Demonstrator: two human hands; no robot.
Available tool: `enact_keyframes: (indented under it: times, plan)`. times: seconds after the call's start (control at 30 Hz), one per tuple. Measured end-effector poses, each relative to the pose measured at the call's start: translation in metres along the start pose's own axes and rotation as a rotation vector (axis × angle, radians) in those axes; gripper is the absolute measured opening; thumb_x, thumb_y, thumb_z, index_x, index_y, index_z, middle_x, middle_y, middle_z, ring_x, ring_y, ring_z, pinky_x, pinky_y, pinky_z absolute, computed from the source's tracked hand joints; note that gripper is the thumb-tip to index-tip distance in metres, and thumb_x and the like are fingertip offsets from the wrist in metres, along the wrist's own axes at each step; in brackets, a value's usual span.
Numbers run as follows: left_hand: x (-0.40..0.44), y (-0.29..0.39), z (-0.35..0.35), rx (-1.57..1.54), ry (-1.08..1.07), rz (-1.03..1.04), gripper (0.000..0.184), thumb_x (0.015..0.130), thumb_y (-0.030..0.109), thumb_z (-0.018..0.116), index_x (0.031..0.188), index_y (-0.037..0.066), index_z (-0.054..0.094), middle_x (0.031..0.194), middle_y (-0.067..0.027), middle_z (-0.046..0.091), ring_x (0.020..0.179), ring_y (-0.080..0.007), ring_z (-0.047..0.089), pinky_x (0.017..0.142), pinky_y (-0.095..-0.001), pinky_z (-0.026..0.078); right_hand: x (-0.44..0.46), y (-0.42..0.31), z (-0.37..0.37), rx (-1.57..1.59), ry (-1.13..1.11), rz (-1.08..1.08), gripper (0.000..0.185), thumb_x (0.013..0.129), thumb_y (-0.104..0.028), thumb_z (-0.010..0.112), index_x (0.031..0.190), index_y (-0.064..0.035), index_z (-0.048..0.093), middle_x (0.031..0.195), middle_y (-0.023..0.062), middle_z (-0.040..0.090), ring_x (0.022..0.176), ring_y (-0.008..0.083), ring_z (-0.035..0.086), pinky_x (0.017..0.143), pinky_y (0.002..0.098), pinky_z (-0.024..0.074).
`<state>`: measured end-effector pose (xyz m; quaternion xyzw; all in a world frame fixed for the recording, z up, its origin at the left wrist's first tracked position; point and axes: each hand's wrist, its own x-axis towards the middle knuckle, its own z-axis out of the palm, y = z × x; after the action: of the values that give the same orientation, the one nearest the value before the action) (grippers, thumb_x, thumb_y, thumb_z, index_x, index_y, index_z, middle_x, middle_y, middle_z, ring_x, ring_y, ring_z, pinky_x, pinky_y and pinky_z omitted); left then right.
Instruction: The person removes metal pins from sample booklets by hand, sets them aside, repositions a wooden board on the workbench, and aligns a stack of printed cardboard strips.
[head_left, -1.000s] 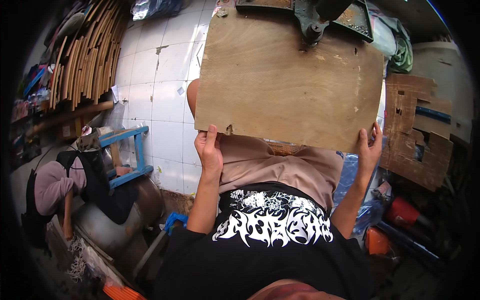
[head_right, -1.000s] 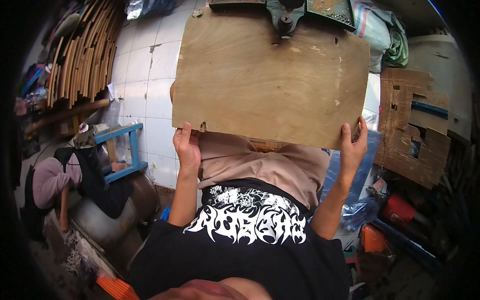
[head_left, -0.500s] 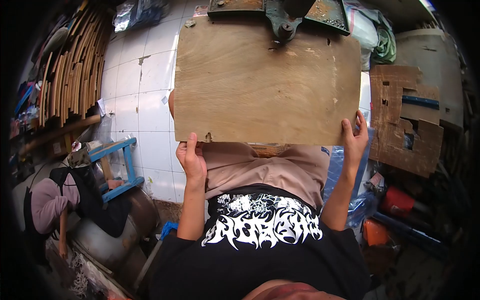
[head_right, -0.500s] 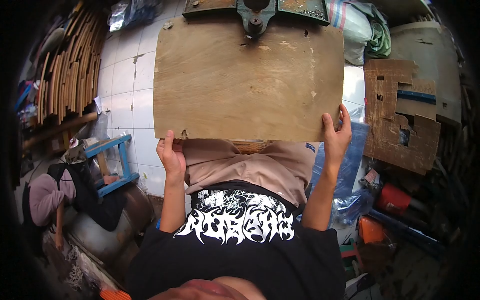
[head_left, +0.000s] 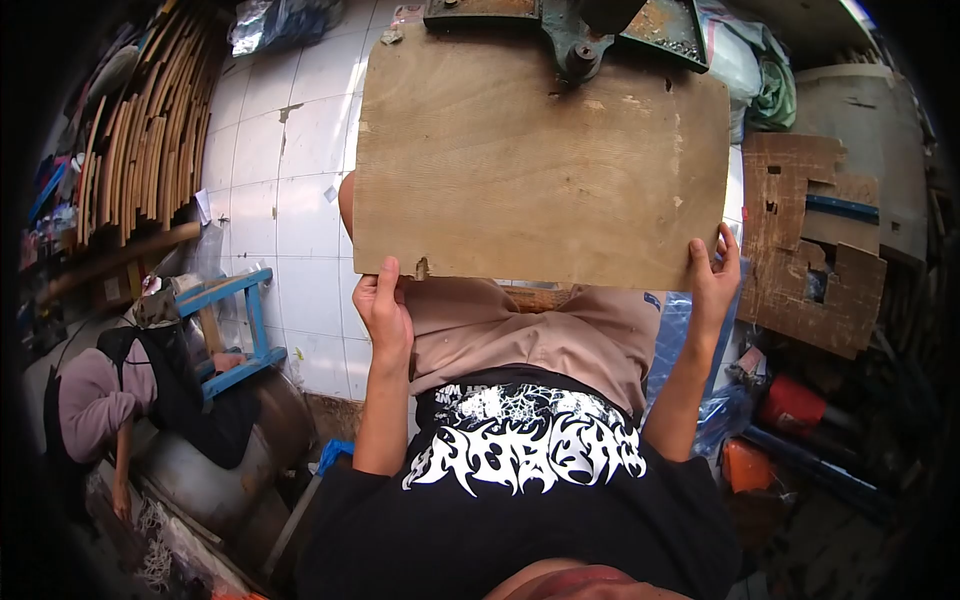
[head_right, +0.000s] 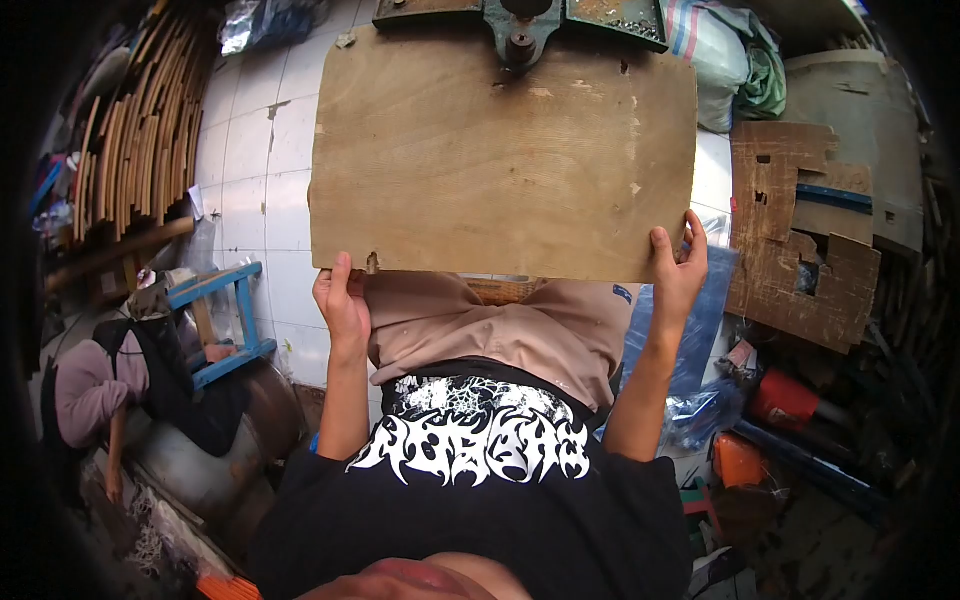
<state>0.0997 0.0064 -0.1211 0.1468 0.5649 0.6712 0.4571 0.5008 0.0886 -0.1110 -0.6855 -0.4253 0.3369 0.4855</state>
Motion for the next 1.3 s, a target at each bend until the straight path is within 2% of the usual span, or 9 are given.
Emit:
enact_keyframes:
  times: [0.2,0.27,0.6,0.7,0.77,1.0,1.3]
  plan:
    - [0.004,-0.007,-0.008,0.019,0.011,0.016,0.017,0.092,0.018,0.067,0.094,0.001,0.067,0.088,-0.0006,0.065,0.078,-0.0055,0.054,0.073,-0.0211,0.043,0.000,0.000,0.003,-0.002,0.006,-0.036,0.055,0.088,-0.010,0.072,0.134,0.0060,0.047,0.112,0.0124,0.063,0.090,0.0119,0.064,0.076,0.0229,0.0514]
    - [0.004,-0.008,-0.007,0.031,-0.002,0.032,0.015,0.093,0.019,0.067,0.096,0.005,0.066,0.093,-0.0026,0.068,0.082,-0.0108,0.062,0.075,-0.0271,0.049,0.001,0.003,0.001,0.006,-0.001,-0.034,0.055,0.088,-0.010,0.072,0.134,0.0059,0.047,0.112,0.0124,0.063,0.090,0.0119,0.064,0.076,0.0229,0.0514]
    - [0.007,-0.011,-0.014,0.063,0.018,0.068,0.015,0.092,0.019,0.067,0.094,0.004,0.067,0.092,-0.0034,0.067,0.080,-0.0102,0.061,0.074,-0.0260,0.049,0.000,0.004,0.002,-0.006,-0.003,-0.038,0.055,0.088,-0.010,0.071,0.135,0.0054,0.047,0.114,0.0123,0.063,0.089,0.0112,0.064,0.074,0.0226,0.0513]
    - [0.006,-0.010,-0.014,0.060,-0.011,0.021,0.015,0.093,0.018,0.066,0.096,0.003,0.066,0.093,-0.0044,0.068,0.080,-0.0112,0.062,0.074,-0.0269,0.050,-0.002,-0.001,0.004,-0.033,-0.004,-0.035,0.055,0.088,-0.011,0.071,0.135,0.0052,0.047,0.113,0.0123,0.063,0.088,0.0108,0.063,0.074,0.0223,0.0509]
    - [0.004,-0.005,0.000,0.026,0.075,0.031,0.019,0.090,0.022,0.070,0.080,0.008,0.063,0.074,0.0047,0.057,0.061,-0.0029,0.042,0.054,-0.0201,0.031,-0.003,0.002,0.006,-0.027,-0.002,-0.042,0.055,0.089,-0.011,0.071,0.135,0.0049,0.047,0.113,0.0125,0.063,0.088,0.0106,0.063,0.074,0.0223,0.0507]
    - [0.007,-0.004,-0.002,0.032,0.069,0.042,0.019,0.091,0.024,0.069,0.079,0.010,0.061,0.072,0.0056,0.055,0.059,-0.0032,0.040,0.052,-0.0209,0.030,-0.004,0.003,0.010,-0.006,0.029,-0.044,0.055,0.088,-0.012,0.072,0.135,0.0045,0.048,0.113,0.0122,0.063,0.087,0.0103,0.063,0.073,0.0221,0.0503]
    - [0.003,0.001,0.009,0.037,0.103,0.038,0.017,0.092,0.022,0.067,0.082,0.009,0.062,0.075,0.0044,0.059,0.059,-0.0033,0.045,0.052,-0.0197,0.034,-0.006,-0.001,0.009,-0.032,0.019,-0.012,0.055,0.089,-0.015,0.072,0.135,0.0040,0.048,0.114,0.0121,0.063,0.089,0.0106,0.062,0.075,0.0226,0.0500]
